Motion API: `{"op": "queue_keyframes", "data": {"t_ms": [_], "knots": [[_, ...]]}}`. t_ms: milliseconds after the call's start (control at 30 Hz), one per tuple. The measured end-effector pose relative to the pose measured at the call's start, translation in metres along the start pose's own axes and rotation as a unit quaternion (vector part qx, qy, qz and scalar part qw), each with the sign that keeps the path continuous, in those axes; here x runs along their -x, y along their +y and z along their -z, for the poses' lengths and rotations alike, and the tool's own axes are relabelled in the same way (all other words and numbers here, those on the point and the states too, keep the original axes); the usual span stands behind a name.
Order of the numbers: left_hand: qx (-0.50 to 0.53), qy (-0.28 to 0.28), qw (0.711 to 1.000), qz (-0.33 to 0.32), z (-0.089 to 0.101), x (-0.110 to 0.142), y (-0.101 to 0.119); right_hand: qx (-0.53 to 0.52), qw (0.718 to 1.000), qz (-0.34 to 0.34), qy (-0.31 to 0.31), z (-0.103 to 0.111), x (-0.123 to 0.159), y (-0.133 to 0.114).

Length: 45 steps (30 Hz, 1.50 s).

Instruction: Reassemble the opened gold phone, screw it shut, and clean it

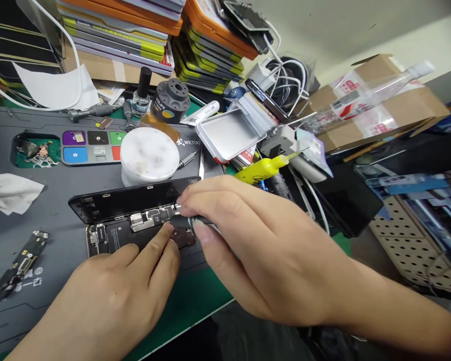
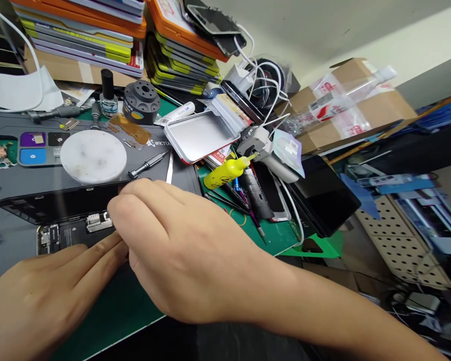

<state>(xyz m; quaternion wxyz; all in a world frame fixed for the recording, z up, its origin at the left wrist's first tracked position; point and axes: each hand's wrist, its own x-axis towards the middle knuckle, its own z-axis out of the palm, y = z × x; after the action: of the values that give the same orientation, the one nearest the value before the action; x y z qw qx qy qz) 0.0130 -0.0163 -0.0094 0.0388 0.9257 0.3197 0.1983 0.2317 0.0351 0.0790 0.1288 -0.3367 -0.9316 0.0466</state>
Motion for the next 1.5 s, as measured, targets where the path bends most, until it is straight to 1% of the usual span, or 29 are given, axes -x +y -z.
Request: {"op": "queue_keyframes", "data": {"t_ms": [133,267,400,533,667,833,967,1133,1233,1333,1400,1500], "knots": [[-0.008,0.001,1.000,0.002,-0.0005,-0.0003,0.0003,0.047,0.999,-0.004,0.012,-0.0003,-0.0010,-0.0002],[0.000,0.000,1.000,0.004,-0.0011,-0.0029,-0.0004,0.032,0.999,0.003,0.004,-0.0016,-0.0008,-0.0004],[-0.010,-0.007,1.000,-0.003,0.0004,-0.0041,0.0003,0.058,0.998,0.007,0.011,-0.0025,-0.0010,-0.0004],[-0.005,-0.004,1.000,0.002,-0.0008,-0.0011,0.0012,0.028,1.000,0.007,0.004,-0.0016,-0.0008,-0.0005],[0.004,0.005,1.000,0.011,-0.0028,0.0008,0.0013,0.066,0.998,0.002,0.013,-0.0013,0.0003,-0.0009],[0.003,0.001,1.000,0.006,-0.0017,-0.0005,0.0016,0.038,0.999,0.000,0.010,-0.0037,0.0011,-0.0021],[0.001,-0.004,1.000,0.008,-0.0011,-0.0003,0.0013,0.069,0.998,-0.002,0.016,-0.0054,0.0013,-0.0039],[-0.006,0.010,1.000,0.004,-0.0020,-0.0020,0.0006,0.009,1.000,-0.007,0.005,-0.0037,0.0011,-0.0048],[-0.010,0.013,1.000,0.009,-0.0027,-0.0044,0.0016,0.030,0.999,-0.032,-0.008,-0.0036,0.0021,-0.0045],[-0.001,-0.002,1.000,0.009,-0.0025,-0.0051,0.0022,0.059,0.998,-0.036,0.003,-0.0042,0.0024,-0.0043],[-0.001,0.000,1.000,0.009,-0.0023,-0.0037,0.0019,0.043,0.998,-0.035,0.004,-0.0043,0.0025,-0.0044],[-0.010,0.012,1.000,0.012,-0.0023,-0.0005,0.0010,0.010,0.999,-0.044,-0.013,-0.0035,0.0035,-0.0049]]}}
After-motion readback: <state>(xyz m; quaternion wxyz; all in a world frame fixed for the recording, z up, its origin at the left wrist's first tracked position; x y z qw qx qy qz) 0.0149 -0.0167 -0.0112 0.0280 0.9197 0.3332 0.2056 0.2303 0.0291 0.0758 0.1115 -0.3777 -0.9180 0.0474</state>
